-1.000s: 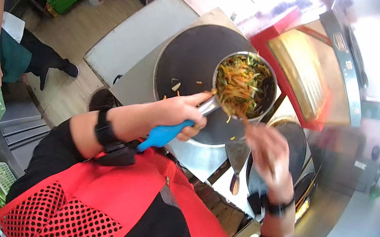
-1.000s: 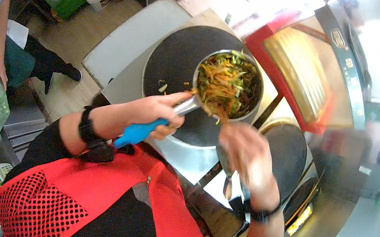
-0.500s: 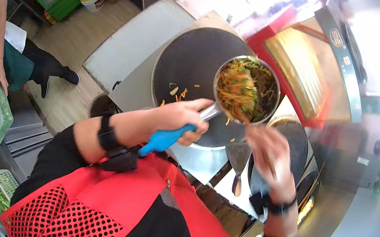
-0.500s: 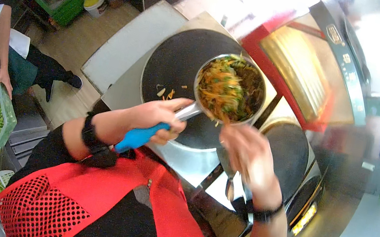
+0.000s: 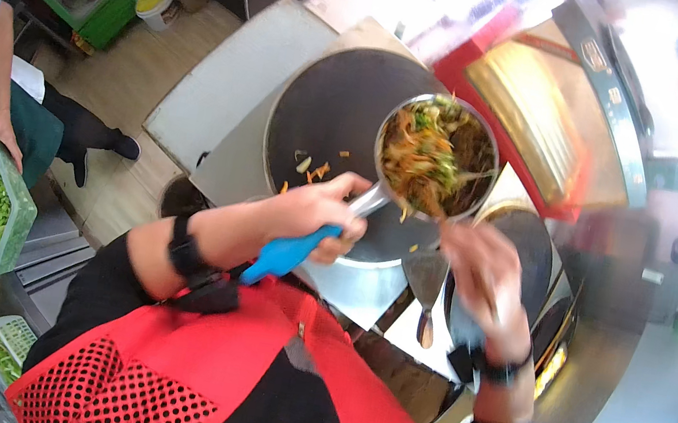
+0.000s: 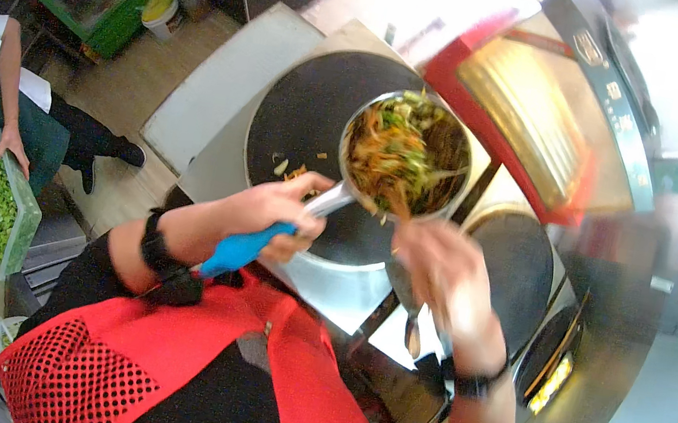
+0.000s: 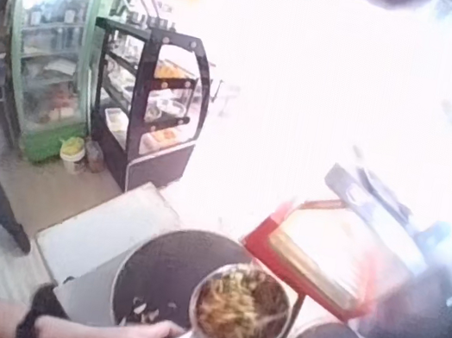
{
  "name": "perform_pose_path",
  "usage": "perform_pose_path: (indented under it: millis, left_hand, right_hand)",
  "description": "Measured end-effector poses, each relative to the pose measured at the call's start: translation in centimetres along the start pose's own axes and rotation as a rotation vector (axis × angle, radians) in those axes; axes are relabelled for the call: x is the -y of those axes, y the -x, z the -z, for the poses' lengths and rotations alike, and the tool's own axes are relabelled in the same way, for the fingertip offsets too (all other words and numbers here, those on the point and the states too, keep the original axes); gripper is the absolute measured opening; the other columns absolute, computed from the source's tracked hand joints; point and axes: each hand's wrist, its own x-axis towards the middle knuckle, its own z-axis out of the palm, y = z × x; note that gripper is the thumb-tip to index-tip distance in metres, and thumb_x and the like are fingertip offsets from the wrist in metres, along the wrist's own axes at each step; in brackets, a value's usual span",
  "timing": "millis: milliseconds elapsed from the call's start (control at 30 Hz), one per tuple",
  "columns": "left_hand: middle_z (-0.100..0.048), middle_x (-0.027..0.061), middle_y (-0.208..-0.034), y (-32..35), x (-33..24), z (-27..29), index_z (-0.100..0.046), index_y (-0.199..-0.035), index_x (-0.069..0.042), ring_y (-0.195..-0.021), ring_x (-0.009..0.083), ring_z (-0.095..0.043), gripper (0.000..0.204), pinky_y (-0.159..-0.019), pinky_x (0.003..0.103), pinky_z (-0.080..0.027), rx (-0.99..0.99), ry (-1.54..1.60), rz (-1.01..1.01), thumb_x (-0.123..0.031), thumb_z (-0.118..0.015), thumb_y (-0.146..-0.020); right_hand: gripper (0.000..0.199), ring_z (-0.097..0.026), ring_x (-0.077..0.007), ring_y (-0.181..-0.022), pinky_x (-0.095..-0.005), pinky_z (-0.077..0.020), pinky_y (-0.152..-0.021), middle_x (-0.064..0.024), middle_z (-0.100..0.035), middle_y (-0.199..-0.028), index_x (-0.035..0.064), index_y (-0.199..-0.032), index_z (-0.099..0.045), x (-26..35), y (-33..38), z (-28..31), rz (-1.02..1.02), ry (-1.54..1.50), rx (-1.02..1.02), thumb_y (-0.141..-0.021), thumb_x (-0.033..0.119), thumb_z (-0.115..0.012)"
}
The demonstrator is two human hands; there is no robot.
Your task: The person mixes shredded vegetables in a small pan using chopsticks, then scrapes cooked egg pieces from a griddle into the pan. They place a thin crepe on the griddle and spread the vegetable and egg mixture over it.
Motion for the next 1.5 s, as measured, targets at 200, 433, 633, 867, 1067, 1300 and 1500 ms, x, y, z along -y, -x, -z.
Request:
perform_pose_path:
  millis: [200,433,633,867,1067,1300,1500]
  left_hand:
    - [-0.046,0.0025,-0.079,0.9,-0.1,0.8,-0.028,-0.134,-0.013,-0.052,0.0083,-0.04,0.05,-0.044,0.024,-0.034,0.004,0.007,0.026,-0.006,-0.053,-0.092]
    - [-0.045,0.0017,-0.078,1.3,0.6,0.9,-0.032,-0.132,-0.013,-0.053,0.0077,-0.041,0.046,-0.044,0.022,-0.034,0.028,0.01,0.061,-0.009,-0.055,-0.092]
    - [-0.045,0.0018,-0.079,-2.1,0.8,1.4,-0.031,-0.132,-0.013,-0.054,0.0073,-0.042,0.047,-0.042,0.022,-0.034,0.052,0.024,0.049,-0.008,-0.054,-0.092]
    - [-0.045,0.0035,-0.078,-4.3,-0.3,2.2,-0.029,-0.135,-0.014,-0.049,0.0075,-0.039,0.051,-0.041,0.023,-0.034,0.021,0.033,0.045,-0.007,-0.053,-0.09]
    - [-0.045,0.0027,-0.077,-5.5,-1.1,2.3,-0.032,-0.133,-0.013,-0.05,0.0075,-0.04,0.048,-0.042,0.023,-0.034,-0.029,0.026,0.045,-0.008,-0.055,-0.091]
    - [-0.042,0.0019,-0.074,-5.2,-1.8,3.9,-0.028,-0.134,-0.013,-0.049,0.008,-0.039,0.05,-0.039,0.023,-0.033,-0.024,0.012,0.054,-0.006,-0.053,-0.091]
    - [-0.045,0.0032,-0.078,-4.5,-2.1,5.4,-0.029,-0.134,-0.013,-0.051,0.0081,-0.04,0.049,-0.041,0.023,-0.033,-0.03,0.04,0.037,-0.005,-0.052,-0.091]
  right_hand:
    - [0.011,-0.065,-0.0271,-0.077,-0.0355,-0.0538,-0.069,-0.0148,-0.066,-0.088,-0.0007,-0.095,-0.063,0.9,1.8,1.9,-0.06,-0.08,-0.046,-0.084,0.001,-0.065]
    - [0.011,-0.066,-0.0279,-0.072,-0.0362,-0.0544,-0.066,-0.0134,-0.067,-0.085,0.0003,-0.096,-0.064,0.0,2.9,2.2,-0.014,-0.025,-0.108,-0.086,-0.004,-0.06]
    - [0.011,-0.066,-0.0288,-0.076,-0.0365,-0.0535,-0.068,-0.0145,-0.067,-0.086,0.0016,-0.094,-0.066,-2.8,1.6,0.8,-0.233,-0.043,-0.169,-0.085,-0.003,-0.063]
    - [0.007,-0.066,-0.0255,-0.078,-0.0342,-0.0525,-0.071,-0.0119,-0.068,-0.089,0.001,-0.095,-0.067,-4.8,0.4,-0.4,-0.364,-0.063,-0.159,-0.088,0.0,-0.063]
    - [0.011,-0.066,-0.0305,-0.081,-0.0367,-0.0542,-0.072,-0.0163,-0.066,-0.09,-0.0001,-0.097,-0.065,-7.2,-1.4,-2.4,-0.14,-0.091,-0.16,-0.088,0.001,-0.06]
    - [0.008,-0.066,-0.029,-0.08,-0.0374,-0.0529,-0.073,-0.0142,-0.066,-0.091,0.0014,-0.095,-0.065,-7.2,-2.3,-2.6,-0.189,-0.139,-0.109,-0.088,0.004,-0.064]
    - [0.009,-0.066,-0.0287,-0.082,-0.0364,-0.0536,-0.071,-0.0132,-0.065,-0.089,0.0008,-0.096,-0.064,-5.7,-3.4,-1.7,-0.037,-0.043,0.014,-0.087,0.001,-0.062]
